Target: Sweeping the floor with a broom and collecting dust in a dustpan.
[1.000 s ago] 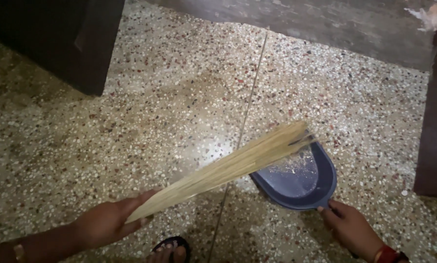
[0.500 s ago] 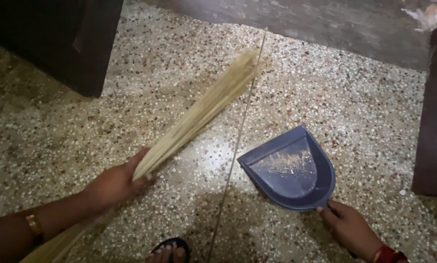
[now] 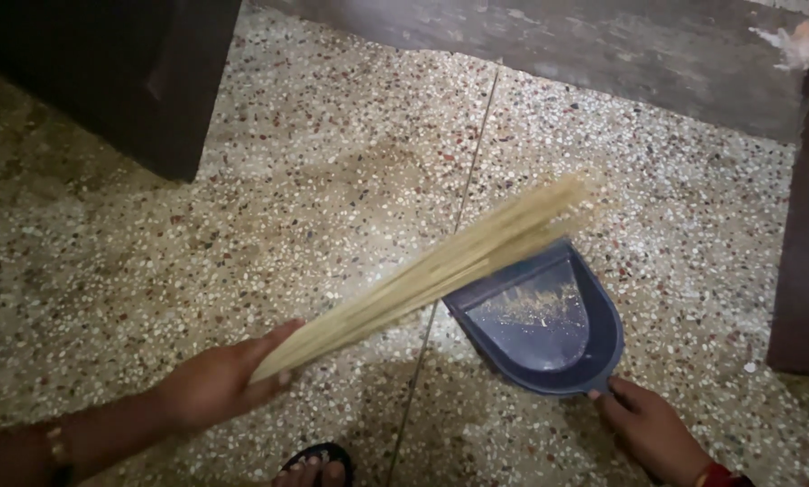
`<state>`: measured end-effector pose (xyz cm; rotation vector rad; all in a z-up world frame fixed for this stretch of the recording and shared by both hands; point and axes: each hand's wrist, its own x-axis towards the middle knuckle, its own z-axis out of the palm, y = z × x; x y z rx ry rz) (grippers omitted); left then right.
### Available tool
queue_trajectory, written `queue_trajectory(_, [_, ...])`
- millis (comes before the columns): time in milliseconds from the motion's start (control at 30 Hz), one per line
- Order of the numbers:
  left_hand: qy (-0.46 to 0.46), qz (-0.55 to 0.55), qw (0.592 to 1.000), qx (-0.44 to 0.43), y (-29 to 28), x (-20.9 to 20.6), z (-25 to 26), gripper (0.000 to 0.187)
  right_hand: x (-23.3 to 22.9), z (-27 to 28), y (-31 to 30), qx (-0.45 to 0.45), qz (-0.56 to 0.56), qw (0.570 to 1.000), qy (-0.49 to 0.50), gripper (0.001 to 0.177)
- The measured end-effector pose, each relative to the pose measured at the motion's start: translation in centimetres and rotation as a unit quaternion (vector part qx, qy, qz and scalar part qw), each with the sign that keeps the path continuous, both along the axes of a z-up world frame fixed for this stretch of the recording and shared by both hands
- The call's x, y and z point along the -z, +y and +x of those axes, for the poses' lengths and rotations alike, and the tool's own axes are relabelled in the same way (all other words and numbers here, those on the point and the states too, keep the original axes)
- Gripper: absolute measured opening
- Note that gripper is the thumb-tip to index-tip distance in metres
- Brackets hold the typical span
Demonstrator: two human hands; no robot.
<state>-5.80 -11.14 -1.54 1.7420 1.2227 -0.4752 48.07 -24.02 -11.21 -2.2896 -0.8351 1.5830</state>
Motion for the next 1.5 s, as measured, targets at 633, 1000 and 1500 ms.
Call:
queue_trajectory(633, [-0.249, -0.115, 0.899, -0.341, 8.2, 2.3, 9.2, 0.072, 5.2, 3.8, 0.9, -0.089, 0.057, 0.993, -0.053, 0.049])
queue_trajectory(1000, [-0.358, -0.282, 0.783, -0.422, 7.6, 2.5, 11.4, 0.049, -8.0, -4.9, 10.2, -0.215, 0.217, 0.937, -0.170, 0.056])
queue_trajectory(1500, [-0.515, -0.287, 0.726, -0.353, 11.3, -1.6, 17.2, 0.037, -12.0, -15.4, 23.1, -0.392, 0.550, 0.705, -0.217, 0.086])
